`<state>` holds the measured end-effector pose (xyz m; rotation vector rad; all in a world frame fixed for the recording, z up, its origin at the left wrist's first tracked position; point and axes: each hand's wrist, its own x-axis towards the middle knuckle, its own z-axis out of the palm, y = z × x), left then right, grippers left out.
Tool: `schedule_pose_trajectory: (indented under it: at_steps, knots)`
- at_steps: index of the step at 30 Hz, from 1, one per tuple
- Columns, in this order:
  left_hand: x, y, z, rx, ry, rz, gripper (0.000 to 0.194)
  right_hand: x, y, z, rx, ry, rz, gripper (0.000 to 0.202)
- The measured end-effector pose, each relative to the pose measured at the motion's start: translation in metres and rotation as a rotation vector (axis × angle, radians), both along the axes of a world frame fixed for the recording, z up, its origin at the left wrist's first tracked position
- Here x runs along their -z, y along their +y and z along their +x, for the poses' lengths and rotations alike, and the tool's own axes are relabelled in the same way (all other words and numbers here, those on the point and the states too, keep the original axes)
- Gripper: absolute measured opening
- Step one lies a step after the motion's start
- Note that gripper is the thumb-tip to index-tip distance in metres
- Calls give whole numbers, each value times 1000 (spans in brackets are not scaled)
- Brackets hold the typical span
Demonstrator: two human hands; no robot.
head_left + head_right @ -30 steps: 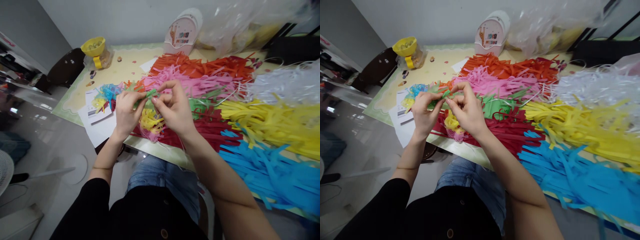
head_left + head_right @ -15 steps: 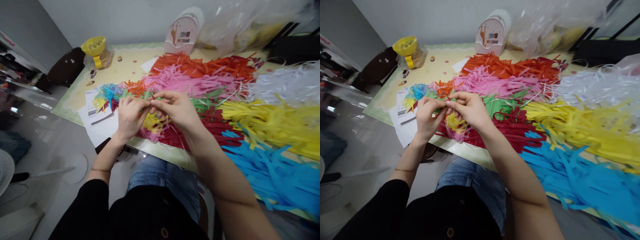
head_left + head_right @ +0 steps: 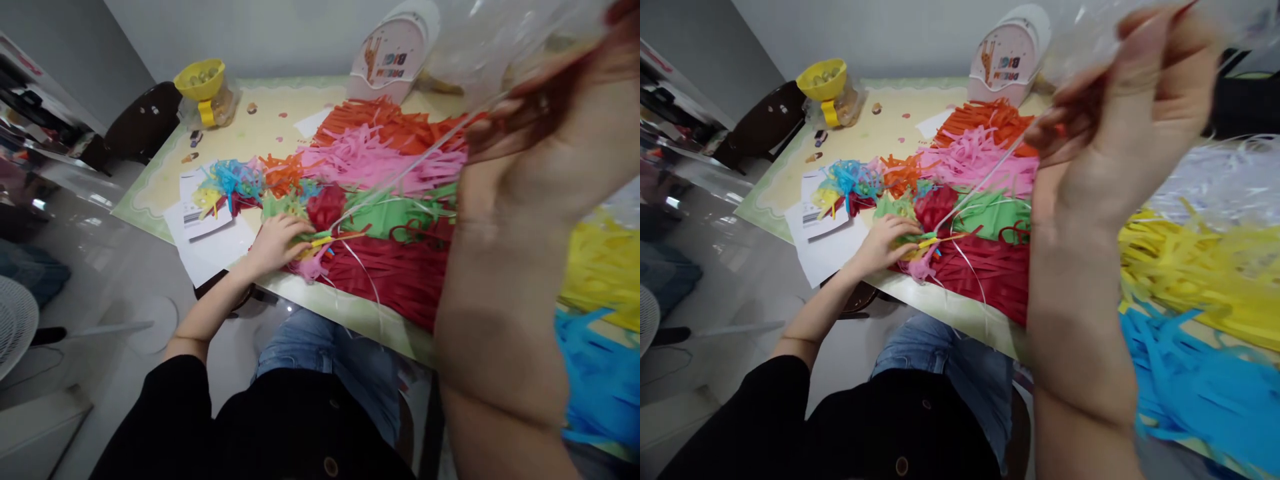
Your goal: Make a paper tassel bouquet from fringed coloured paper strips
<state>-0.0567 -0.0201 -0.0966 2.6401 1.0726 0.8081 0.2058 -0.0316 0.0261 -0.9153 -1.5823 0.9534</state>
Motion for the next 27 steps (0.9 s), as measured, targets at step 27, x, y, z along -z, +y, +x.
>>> schedule_pose_trajectory:
  at_steps: [27]
  knots:
    - [-64,65,-3,-103,-595,-209,49,50,7,-40,265,33,203,24]
